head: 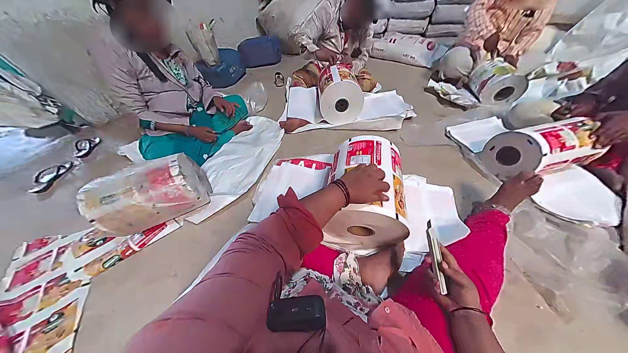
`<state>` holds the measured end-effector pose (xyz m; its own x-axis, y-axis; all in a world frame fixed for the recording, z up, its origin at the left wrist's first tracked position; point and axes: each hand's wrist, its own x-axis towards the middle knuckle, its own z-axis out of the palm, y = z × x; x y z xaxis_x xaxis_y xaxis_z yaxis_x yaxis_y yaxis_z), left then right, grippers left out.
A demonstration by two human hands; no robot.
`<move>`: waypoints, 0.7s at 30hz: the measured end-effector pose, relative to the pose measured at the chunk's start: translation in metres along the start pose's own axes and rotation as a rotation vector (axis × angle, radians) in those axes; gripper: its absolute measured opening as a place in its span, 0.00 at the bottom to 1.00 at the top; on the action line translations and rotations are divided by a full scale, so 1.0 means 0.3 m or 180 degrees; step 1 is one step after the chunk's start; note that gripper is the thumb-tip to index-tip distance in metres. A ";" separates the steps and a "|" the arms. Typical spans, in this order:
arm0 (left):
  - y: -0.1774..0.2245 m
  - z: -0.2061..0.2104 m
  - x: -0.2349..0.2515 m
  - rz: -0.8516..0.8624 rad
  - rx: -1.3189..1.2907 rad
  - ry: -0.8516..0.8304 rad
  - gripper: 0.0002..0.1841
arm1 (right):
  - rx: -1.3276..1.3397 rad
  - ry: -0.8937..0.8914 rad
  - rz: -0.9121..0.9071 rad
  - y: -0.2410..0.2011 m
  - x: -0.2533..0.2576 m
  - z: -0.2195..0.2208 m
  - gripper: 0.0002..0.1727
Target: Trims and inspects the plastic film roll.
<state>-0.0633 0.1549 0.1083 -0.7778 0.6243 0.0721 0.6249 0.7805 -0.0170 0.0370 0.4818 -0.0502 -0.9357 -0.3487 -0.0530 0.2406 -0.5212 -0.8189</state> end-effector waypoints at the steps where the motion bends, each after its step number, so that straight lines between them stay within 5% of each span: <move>1: -0.007 -0.008 0.000 -0.0009 0.0080 -0.0043 0.24 | 0.0047 -0.0003 -0.0019 0.000 -0.001 -0.004 0.36; 21: -0.001 0.046 -0.042 0.0160 0.0101 -0.0108 0.41 | 0.0280 -0.0105 0.0000 0.005 0.039 -0.003 0.42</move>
<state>-0.0547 0.1473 0.0937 -0.7477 0.6630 0.0365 0.6611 0.7485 -0.0515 0.0260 0.4776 -0.0525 -0.9271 -0.3734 -0.0328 0.2636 -0.5871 -0.7654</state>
